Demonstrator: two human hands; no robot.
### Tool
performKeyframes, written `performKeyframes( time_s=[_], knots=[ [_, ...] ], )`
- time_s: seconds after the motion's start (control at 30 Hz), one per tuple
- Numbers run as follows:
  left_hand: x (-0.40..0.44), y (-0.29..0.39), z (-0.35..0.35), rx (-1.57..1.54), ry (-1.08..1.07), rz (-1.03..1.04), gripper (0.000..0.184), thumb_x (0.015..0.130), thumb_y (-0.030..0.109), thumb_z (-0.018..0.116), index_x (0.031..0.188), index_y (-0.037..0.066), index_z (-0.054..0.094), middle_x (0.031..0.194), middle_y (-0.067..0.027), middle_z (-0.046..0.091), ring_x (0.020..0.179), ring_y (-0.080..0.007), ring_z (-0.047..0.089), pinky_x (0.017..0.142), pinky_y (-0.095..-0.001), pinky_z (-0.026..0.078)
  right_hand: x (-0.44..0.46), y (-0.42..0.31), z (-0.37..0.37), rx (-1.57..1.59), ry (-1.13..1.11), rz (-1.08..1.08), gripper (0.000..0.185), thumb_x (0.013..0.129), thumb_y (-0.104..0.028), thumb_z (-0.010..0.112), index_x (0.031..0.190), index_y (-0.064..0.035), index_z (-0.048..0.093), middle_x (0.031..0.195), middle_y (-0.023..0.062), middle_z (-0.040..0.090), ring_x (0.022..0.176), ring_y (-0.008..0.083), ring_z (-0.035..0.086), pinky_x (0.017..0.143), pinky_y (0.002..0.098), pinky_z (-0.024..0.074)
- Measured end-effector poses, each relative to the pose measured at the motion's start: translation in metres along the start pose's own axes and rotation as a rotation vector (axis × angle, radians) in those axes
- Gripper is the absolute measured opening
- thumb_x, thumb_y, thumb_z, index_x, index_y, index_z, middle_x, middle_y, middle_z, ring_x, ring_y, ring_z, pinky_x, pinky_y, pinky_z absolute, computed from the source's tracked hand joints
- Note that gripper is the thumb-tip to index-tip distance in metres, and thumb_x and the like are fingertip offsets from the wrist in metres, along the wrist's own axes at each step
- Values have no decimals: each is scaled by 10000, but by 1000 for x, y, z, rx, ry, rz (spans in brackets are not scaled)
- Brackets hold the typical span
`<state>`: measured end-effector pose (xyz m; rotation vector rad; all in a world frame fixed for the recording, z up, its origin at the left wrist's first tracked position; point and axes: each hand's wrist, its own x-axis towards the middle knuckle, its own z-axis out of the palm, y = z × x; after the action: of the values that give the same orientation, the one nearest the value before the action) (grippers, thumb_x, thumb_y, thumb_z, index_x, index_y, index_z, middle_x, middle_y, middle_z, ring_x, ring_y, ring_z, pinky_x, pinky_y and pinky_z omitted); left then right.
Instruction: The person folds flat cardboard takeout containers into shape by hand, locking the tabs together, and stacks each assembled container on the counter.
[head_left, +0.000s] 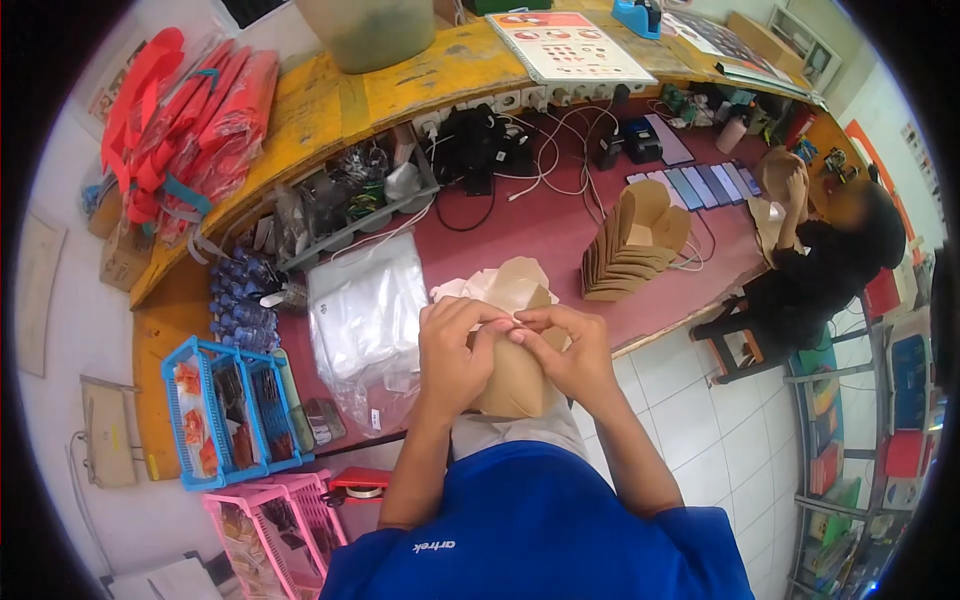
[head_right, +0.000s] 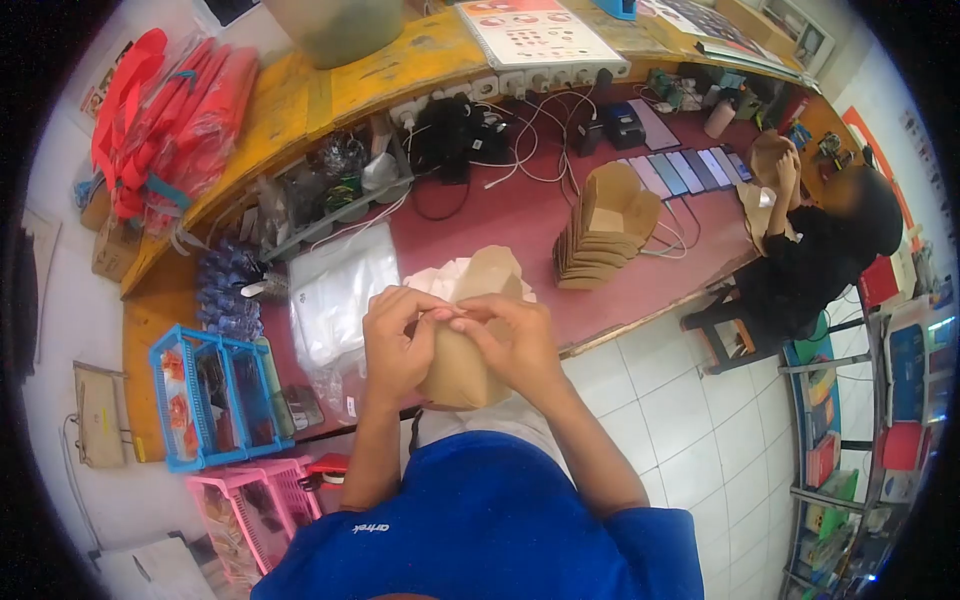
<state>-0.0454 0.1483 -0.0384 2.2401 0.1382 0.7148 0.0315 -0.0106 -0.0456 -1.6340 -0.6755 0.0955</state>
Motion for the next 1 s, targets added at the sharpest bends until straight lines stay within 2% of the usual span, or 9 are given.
performKeyframes(
  time_s=[0.17,0.47,0.53,0.6,0.63,0.67,0.73,0.87,1.0],
  knots=[
    [2,2,6,17,70,-12,31,843,87,778,870,72,771,808,-64,713,807,-267,624,814,-376,455,-4,8,-4,-88,-10,-83,81,888,-56,782,949,-8,757,849,132,743,776,281,729,712,358,541],
    [0,0,-4,49,71,-4,43,870,123,778,901,95,766,879,-44,731,944,-285,639,927,-401,423,-4,0,6,-59,52,-131,78,892,-30,774,958,2,748,854,130,727,753,247,705,704,328,530],
    [-3,-3,-3,51,94,76,206,879,143,789,1072,80,759,1043,-95,730,1031,-304,650,986,-414,444,-3,1,6,-28,63,-136,88,891,-26,777,971,4,756,852,127,720,748,231,696,701,319,526],
    [-10,0,-10,44,311,-4,398,910,128,780,1272,16,661,1225,-154,698,1211,-287,643,1085,-427,463,-3,9,1,-68,125,-166,112,887,-6,783,997,13,768,855,118,713,748,205,682,705,304,522],
    [-22,-17,-17,-6,297,-104,538,964,198,771,1409,-11,554,1339,-150,637,1201,-260,631,1061,-390,482,-2,11,-4,-70,125,-169,112,887,-6,783,997,13,768,855,118,713,748,205,682,705,304,522],
    [-32,-32,-17,-6,295,-102,538,964,198,771,1409,-11,554,1339,-150,637,1201,-260,631,1061,-390,482,-2,14,-8,-24,153,-153,97,903,18,771,999,22,756,839,102,689,760,184,657,720,289,512],
    [-47,-50,-22,-930,67,-507,511,1013,227,737,1426,-7,546,1378,-141,628,1232,-219,615,1071,-374,474,-6,18,-9,28,181,-124,85,919,42,759,1002,31,744,823,86,665,772,163,632,735,275,502],
    [-58,-84,-30,-1194,-350,-674,533,1023,167,713,1481,-18,510,1400,-108,638,1258,-187,609,1084,-360,478,-2,14,-4,30,110,-238,120,907,69,763,1018,21,755,857,92,692,786,162,639,736,272,504],
    [-34,-40,-42,-1260,-488,-524,539,1002,125,728,1475,-28,521,1367,-85,661,1260,-177,618,1082,-344,488,4,3,-7,-77,56,-449,183,856,82,791,1017,-4,780,874,94,729,754,182,681,685,285,529]
  ],
)
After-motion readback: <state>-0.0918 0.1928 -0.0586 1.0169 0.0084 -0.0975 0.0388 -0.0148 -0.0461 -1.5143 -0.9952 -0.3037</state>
